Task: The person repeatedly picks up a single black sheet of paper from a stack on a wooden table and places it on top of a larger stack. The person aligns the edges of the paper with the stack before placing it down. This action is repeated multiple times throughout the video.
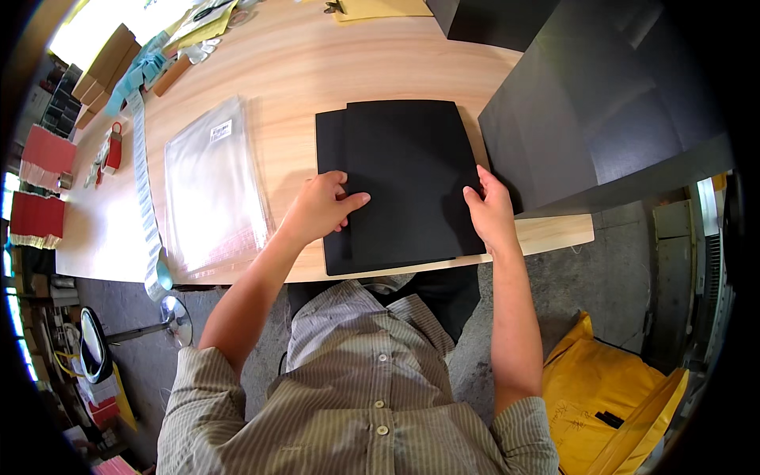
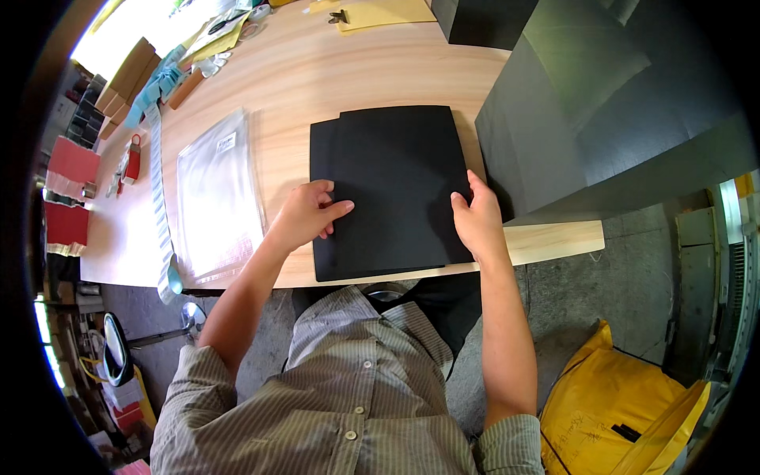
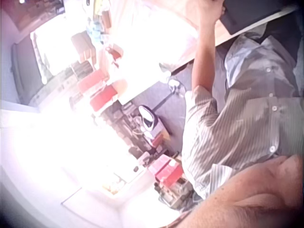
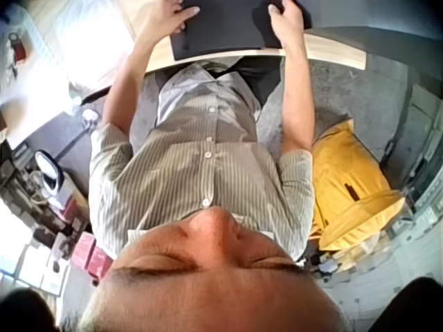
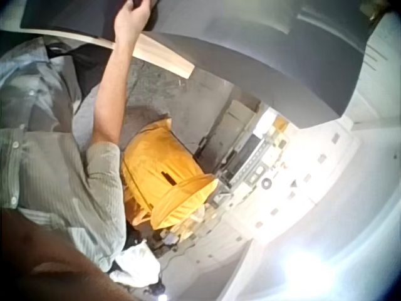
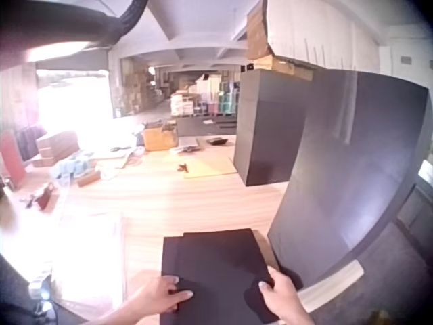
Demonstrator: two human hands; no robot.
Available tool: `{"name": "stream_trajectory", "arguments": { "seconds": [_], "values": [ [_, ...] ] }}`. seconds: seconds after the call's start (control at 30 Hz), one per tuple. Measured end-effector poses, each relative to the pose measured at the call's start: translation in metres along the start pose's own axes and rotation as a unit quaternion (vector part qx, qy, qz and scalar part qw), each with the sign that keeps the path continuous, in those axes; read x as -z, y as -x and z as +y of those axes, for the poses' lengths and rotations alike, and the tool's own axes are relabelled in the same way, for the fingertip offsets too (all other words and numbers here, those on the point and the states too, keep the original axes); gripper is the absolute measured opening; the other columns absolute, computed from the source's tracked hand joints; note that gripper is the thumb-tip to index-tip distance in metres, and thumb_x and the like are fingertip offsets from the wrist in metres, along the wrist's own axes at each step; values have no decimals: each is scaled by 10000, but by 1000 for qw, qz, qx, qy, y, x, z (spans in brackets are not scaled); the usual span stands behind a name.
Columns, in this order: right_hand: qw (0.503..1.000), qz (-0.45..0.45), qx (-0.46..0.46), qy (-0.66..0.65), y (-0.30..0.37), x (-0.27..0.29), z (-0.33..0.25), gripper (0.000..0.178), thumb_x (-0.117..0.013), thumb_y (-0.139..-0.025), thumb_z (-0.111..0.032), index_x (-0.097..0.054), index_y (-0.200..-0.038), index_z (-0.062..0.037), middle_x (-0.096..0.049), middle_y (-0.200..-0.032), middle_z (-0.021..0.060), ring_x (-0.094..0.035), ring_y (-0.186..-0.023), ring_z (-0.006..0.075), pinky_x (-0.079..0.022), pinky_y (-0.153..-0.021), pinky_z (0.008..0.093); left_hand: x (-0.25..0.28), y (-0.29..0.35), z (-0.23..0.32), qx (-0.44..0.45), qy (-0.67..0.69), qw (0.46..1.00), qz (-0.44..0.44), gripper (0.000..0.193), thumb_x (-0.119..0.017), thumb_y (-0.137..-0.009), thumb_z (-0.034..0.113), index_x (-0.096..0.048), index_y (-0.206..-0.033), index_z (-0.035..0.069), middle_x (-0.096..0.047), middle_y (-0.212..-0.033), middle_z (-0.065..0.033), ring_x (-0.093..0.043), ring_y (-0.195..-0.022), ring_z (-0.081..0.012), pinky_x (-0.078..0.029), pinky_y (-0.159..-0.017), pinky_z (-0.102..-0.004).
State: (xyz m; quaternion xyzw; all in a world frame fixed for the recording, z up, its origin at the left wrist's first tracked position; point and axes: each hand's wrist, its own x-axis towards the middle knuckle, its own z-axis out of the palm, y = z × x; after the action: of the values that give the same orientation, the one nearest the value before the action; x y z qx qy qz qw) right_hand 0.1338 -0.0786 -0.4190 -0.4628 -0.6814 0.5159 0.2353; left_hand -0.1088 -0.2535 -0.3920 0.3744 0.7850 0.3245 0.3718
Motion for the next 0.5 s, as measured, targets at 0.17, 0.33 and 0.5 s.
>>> {"name": "stream_trajectory", "arguments": {
  "seconds": [0.17, 0.33, 0.5],
  "values": [
    [1000, 8, 22, 12, -2, 2, 10, 546, -606, -994, -71, -462, -1503, 68, -602, -1427, 250, -599, -1306, 302, -442, -1107, 372, -10, 8, 2, -18, 0, 999, 52, 623, -800, -914, 283, -585, -1311, -146, -708, -750, -144, -681, -582, -170, -546, -529, -297],
    [1000, 15, 11, 9, 1, 4, 12, 532, -607, -989, -73, -480, -1486, 69, -609, -1423, 244, -599, -1303, 310, -438, -1111, 374, -18, 19, 10, -16, -11, 998, 67, 641, -808, -912, 267, -572, -1340, -148, -706, -721, -123, -659, -560, -137, -533, -520, -276],
    [993, 23, 37, 109, 2, 1, 18, 516, -597, -991, -93, -495, -1469, 72, -586, -1433, 282, -550, -1354, 393, -409, -1151, 423, -27, 16, -5, -28, -27, 996, 80, 651, -812, -907, 267, -570, -1350, -144, -702, -703, -125, -655, -552, -135, -532, -522, -280]
  ]
}}
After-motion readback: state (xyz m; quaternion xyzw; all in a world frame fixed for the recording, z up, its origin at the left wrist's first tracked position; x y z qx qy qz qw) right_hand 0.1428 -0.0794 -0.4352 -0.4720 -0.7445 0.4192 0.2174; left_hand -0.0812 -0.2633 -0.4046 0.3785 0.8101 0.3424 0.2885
